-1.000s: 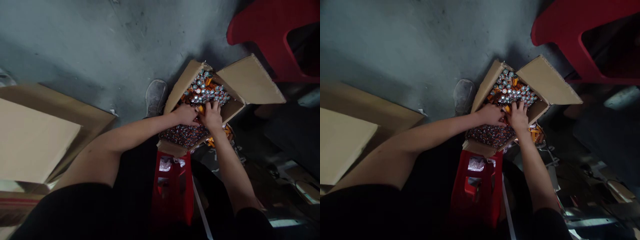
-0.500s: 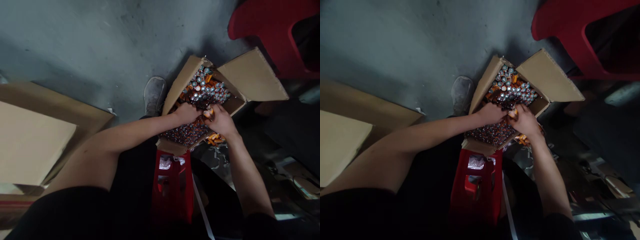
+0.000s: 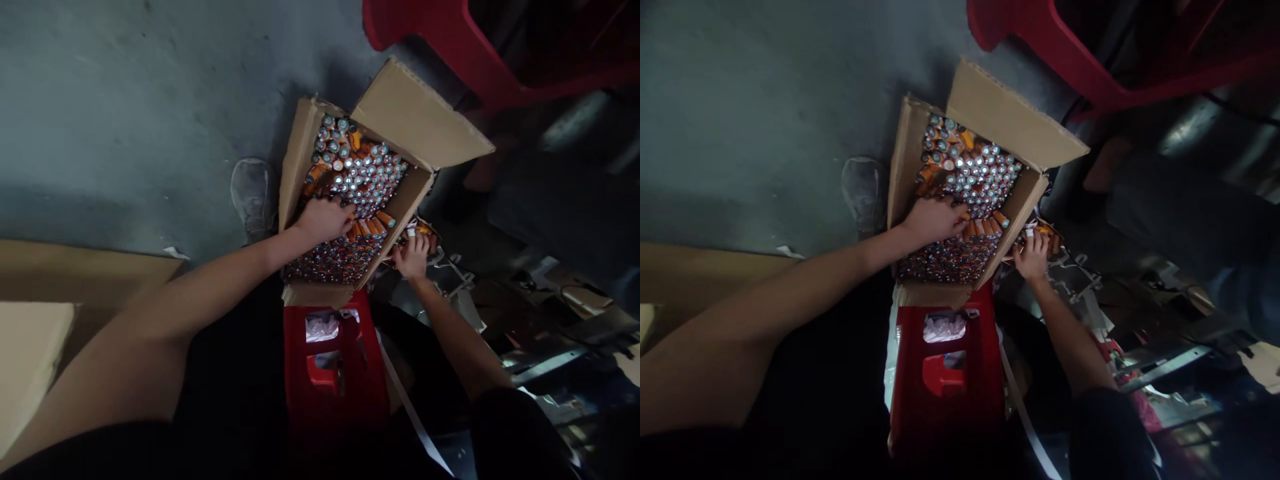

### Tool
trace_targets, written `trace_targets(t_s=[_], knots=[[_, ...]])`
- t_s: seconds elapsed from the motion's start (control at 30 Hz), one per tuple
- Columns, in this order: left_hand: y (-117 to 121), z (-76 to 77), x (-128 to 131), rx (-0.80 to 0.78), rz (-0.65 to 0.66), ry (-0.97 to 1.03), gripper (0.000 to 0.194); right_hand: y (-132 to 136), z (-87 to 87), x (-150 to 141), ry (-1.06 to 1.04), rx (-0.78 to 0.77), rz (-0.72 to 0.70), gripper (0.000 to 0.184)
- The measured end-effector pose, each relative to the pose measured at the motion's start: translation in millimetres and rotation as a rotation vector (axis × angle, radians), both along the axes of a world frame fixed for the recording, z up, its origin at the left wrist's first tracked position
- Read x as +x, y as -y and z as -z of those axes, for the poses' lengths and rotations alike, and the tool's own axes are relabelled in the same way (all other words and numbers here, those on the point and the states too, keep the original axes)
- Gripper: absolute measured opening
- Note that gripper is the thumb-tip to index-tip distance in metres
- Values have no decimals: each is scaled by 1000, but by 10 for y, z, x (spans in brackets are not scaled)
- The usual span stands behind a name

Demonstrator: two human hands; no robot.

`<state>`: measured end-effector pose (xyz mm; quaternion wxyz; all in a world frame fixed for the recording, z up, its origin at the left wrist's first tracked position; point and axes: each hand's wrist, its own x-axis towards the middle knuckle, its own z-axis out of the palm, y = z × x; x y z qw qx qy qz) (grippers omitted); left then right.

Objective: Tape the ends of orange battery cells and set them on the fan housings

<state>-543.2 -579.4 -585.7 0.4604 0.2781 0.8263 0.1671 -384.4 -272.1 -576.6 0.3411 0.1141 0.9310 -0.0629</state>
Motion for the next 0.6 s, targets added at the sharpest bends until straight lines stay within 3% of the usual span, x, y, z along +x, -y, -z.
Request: trace_targets(t_s=[0.07, 0.13, 0.23, 0.33, 0.47, 0.6], knots=[[8, 81, -77, -10, 17, 27, 48, 218, 171, 237, -6, 58, 37, 69], [10, 165, -151, -11, 20, 67, 48, 345, 215, 408, 3, 98, 74, 70], [40, 259, -201, 5, -17, 99, 45, 318, 147, 515, 22, 121, 103, 67], [143, 260, -181, 90, -97, 43, 40, 86, 7, 496, 52, 25, 14, 64], [359, 41, -182, 199, -403, 33, 40, -419, -279, 479, 49, -160, -135, 59], [562, -435, -262, 134, -652, 102, 48, -973, -525, 626, -35, -211, -109, 53]])
